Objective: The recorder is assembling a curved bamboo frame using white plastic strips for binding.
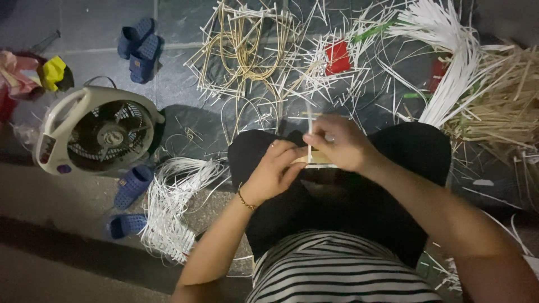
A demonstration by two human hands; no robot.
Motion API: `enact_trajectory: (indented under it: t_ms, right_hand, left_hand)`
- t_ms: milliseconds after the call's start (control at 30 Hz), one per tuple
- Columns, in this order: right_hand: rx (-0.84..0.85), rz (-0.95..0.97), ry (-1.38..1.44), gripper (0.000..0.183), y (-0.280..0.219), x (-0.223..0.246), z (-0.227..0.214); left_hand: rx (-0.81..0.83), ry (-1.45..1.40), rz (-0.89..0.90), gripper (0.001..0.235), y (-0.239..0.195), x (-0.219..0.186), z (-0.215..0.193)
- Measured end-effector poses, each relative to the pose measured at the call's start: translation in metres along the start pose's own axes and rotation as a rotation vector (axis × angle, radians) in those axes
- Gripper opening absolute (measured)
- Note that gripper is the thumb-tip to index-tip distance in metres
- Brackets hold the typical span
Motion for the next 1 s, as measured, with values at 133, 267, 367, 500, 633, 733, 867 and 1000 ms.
enact_trajectory:
  t_ms: [133,267,367,500,633,733,867,1000]
  right_hand:
    - [0.336,0.57,0.189,0.028,-0.022,-0.097,0.055]
    - [0.622,0.655,0.462,0.026,-0.033,-0.111,0.084]
    - [0.794,0.821,0.418,0.022,-0.041,-0.106,0.084]
    - [0.694,0.825,0.137,0.018,-0.075,-0.106,0.068]
    - [0.144,0.083,-0.309,0.011,-0.049,0.018,0.023]
    - [0.097,-0.235,-0.625,0.011,-0.049,0.065,0.034]
    - [0.074,-0.373,-0.535,0.013,-0.055,0.084,0.033]
    - [0.033,-0.171,-0.364,0.017,-0.05,0.086,0.028]
  left_hand:
    - [0.022,0.0,-0.049,0.035,-0.001,-0.002,0.002]
    - [-0.028,-0.1,-0.013,0.038,0.005,-0.016,-0.01]
    - [0.109,-0.169,-0.175,0.036,0.014,0.0,-0.008]
    - [0.149,-0.204,-0.137,0.029,0.028,0.005,-0.011]
    - [0.331,-0.536,-0.307,0.021,0.025,0.031,0.02]
    - [0.364,-0.648,-0.379,0.018,0.021,0.039,0.033]
    - [0.332,-0.703,-0.413,0.018,0.018,0.037,0.033]
    - [0.29,-0.653,-0.399,0.018,0.014,0.029,0.027]
Point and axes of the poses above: each hand's wrist, its own y-axis towards the middle knuckle, its own z-axis out of the palm, x = y × z, the point moved 9 cm from there along y, towards the middle knuckle, and after that the axes turned 10 degrees about x, right-handed, at the moved point
